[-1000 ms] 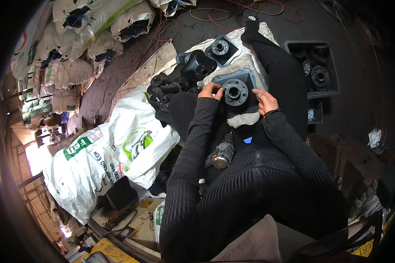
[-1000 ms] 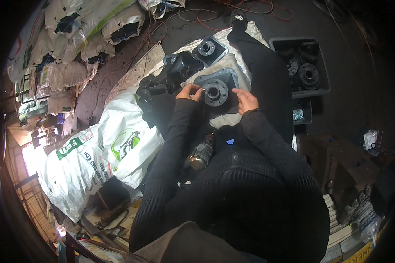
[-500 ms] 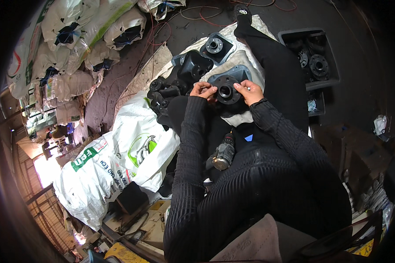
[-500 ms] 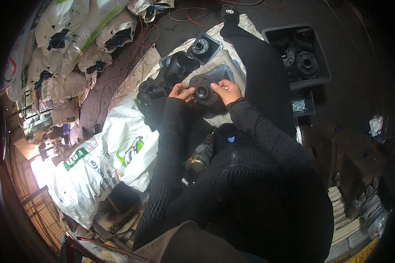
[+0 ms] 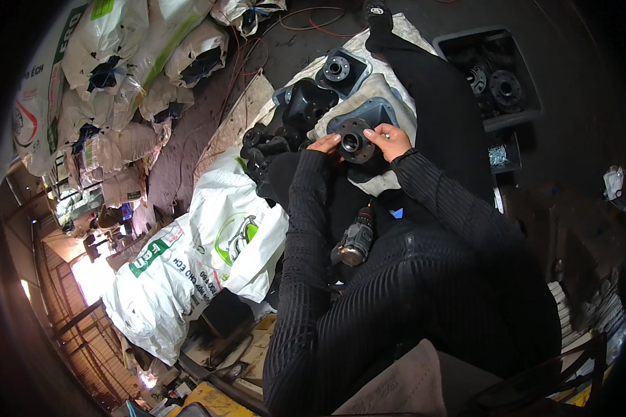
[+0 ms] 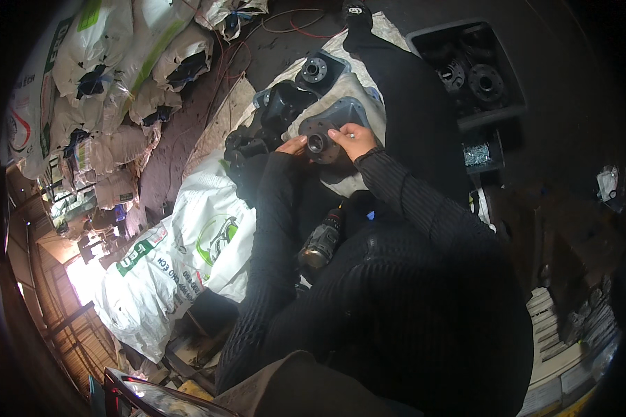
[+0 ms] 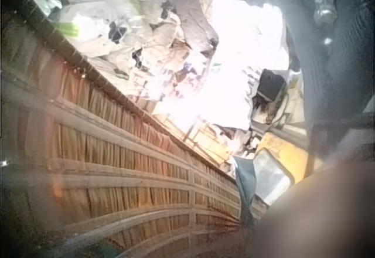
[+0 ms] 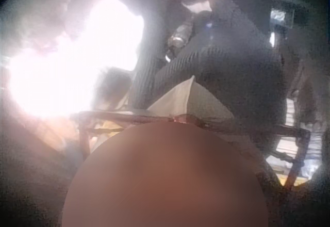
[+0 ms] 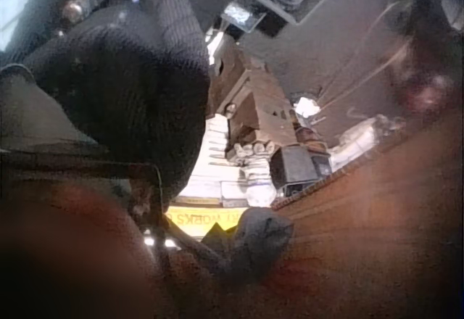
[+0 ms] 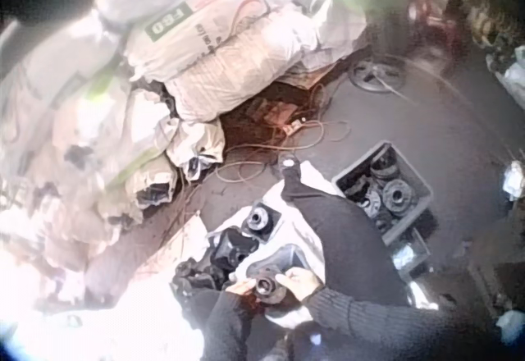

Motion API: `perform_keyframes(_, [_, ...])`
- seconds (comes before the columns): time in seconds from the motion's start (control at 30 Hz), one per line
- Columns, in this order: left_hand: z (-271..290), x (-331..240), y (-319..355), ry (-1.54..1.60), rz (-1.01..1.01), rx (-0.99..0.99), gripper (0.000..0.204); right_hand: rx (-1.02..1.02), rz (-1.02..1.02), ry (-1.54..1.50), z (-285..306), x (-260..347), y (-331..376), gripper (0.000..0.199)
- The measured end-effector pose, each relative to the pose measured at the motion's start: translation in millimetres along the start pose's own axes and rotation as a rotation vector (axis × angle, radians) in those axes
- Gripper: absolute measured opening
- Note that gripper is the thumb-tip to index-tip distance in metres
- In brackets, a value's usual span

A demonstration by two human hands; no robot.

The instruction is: The person sits on the floor and uses a cordless drill to fasten screws into black plastic housings. They repeatedly pick up housings, align them, and drive screws with the drill, then place the assembled units into a nearby tray.

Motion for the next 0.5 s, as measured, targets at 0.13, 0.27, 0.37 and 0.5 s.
perform_keyframes(0.13, [8, 1, -7, -0.066, -0.029, -0.041, 0.032, 0.014, -0.033, -0.035, -1, -7, -3, 0.024])
perform_keyframes(0.27, [11, 4, -13, -0.048, -0.023, -0.038, 0.032, 0.013, -0.046, -0.058, -2, -9, -3, 0.022])
perform_keyframes(0.37, [12, 1, -13, -0.113, -0.087, -0.050, 0.034, 0.028, -0.039, -0.121, -2, -7, -2, 0.023])
perform_keyframes(0.5, [7, 1, -7, -0.088, -0.103, -0.063, 0.040, -0.043, -0.040, 0.207, 12, -5, 2, 0.027])
Point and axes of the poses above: each hand's wrist, its own y-axis away from the middle knuckle, its own z-axis out of the back of the hand, x = y × z, the point moved 8 cm from there along -y, towards the middle knuckle
